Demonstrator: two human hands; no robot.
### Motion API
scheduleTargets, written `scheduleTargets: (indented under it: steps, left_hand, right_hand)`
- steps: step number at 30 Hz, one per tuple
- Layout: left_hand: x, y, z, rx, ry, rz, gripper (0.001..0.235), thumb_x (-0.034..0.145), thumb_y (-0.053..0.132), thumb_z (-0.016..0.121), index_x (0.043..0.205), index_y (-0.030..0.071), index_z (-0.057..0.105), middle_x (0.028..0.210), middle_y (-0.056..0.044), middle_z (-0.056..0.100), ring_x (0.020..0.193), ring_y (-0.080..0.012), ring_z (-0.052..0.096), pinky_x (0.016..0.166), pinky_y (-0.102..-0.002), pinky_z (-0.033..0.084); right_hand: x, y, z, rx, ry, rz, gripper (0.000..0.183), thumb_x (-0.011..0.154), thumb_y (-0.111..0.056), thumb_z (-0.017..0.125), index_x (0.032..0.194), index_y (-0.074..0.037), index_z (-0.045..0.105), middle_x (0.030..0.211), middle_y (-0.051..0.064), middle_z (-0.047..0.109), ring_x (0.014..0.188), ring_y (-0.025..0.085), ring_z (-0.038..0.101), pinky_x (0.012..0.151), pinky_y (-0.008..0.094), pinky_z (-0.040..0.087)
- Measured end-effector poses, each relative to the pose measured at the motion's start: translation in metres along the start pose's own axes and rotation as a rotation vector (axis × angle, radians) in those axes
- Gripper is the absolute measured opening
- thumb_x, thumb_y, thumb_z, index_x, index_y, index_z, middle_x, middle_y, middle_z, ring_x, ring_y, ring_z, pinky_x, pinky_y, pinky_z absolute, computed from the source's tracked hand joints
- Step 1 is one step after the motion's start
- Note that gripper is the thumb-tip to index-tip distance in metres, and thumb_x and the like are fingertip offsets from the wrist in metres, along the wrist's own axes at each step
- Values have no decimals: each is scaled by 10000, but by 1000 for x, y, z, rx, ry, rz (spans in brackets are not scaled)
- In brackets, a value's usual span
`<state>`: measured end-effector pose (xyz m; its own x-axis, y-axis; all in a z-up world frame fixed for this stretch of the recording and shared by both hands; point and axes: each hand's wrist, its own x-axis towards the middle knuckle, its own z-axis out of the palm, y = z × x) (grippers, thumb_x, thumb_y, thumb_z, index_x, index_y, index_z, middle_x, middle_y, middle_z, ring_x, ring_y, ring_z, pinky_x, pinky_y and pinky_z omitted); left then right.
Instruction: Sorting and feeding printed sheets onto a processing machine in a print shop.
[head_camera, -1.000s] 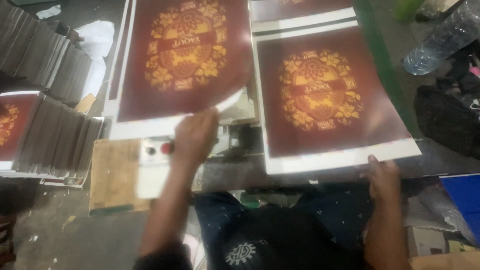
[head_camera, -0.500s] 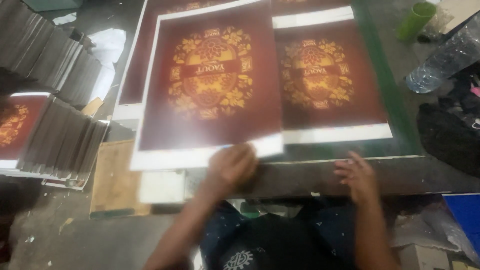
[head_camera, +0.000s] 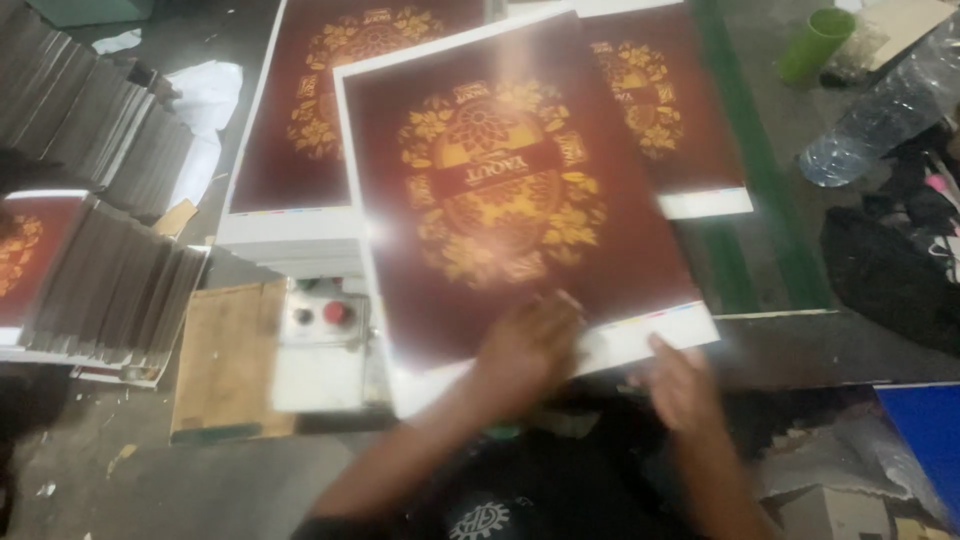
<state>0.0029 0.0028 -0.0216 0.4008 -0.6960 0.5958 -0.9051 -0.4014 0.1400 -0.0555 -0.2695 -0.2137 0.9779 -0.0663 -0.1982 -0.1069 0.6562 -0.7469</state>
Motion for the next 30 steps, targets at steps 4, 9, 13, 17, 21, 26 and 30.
scheduleTargets:
  steps: [4, 9, 13, 17, 21, 26, 30]
  left_hand:
    - [-4, -58, -36, 132, -42, -275, 185, 888, 189, 700, 995, 41, 672, 1037, -145, 686, 956, -319, 654, 881, -498, 513]
    - [-40, -150, -23, 323, -380, -632, 137, 1108, 176, 556, 1027, 90, 627, 1163, -100, 664, 1028, -229, 653, 933, -403, 564]
    - [-57, -168, -22, 536, -210, -523, 583, 969, 423, 586, 1365, 19, 444, 1492, -212, 404, 1395, -355, 453, 1109, -530, 418]
    - [-58, -165, -24, 545, -375, -602, 895, 956, 634, 529, 1519, -15, 280, 1597, -209, 201, 1488, -356, 247, 1173, -543, 264]
    - [-51, -189, -36, 602, -447, -557, 805, 936, 602, 561, 1467, 6, 455, 1577, -203, 397, 1466, -315, 386, 1087, -430, 458]
    - [-36, -200, -68, 403, -330, -448, 376, 879, 483, 698, 936, 112, 718, 1144, -117, 762, 823, -206, 741, 636, -326, 598]
    - [-36, -199, -77, 176, -298, -457, 217, 1053, 306, 665, 961, 121, 733, 802, -73, 753, 600, -162, 663, 521, -298, 555]
  right_hand:
    - [-14, -32, -8, -186, 171, -145, 279, 1041, -142, 601, 1283, -21, 534, 1021, 78, 640, 760, 162, 621, 569, 301, 511]
    - [-33, -63, -18, -322, 367, -188, 384, 1003, -133, 563, 1378, -58, 531, 1074, 56, 652, 769, 131, 595, 561, 266, 474]
    - [-50, -74, -44, -152, 298, -294, 417, 999, -55, 574, 1403, -58, 471, 1145, 65, 619, 894, 144, 625, 605, 258, 490]
    - [-68, -85, -50, -29, 220, -392, 527, 972, -6, 569, 1485, -60, 457, 1209, 87, 622, 973, 161, 663, 646, 248, 534]
    - [-77, -77, -108, 28, 105, -460, 445, 1020, 29, 582, 1441, -33, 453, 1188, 120, 626, 931, 175, 657, 621, 238, 523]
    - [-89, -69, -133, -121, 349, -387, 387, 1039, -10, 560, 1419, -38, 490, 1152, 104, 626, 915, 173, 646, 605, 242, 509]
    - [-91, -72, -95, -269, 509, -330, 356, 1032, -47, 561, 1384, -49, 511, 1167, 89, 627, 904, 161, 631, 605, 251, 494]
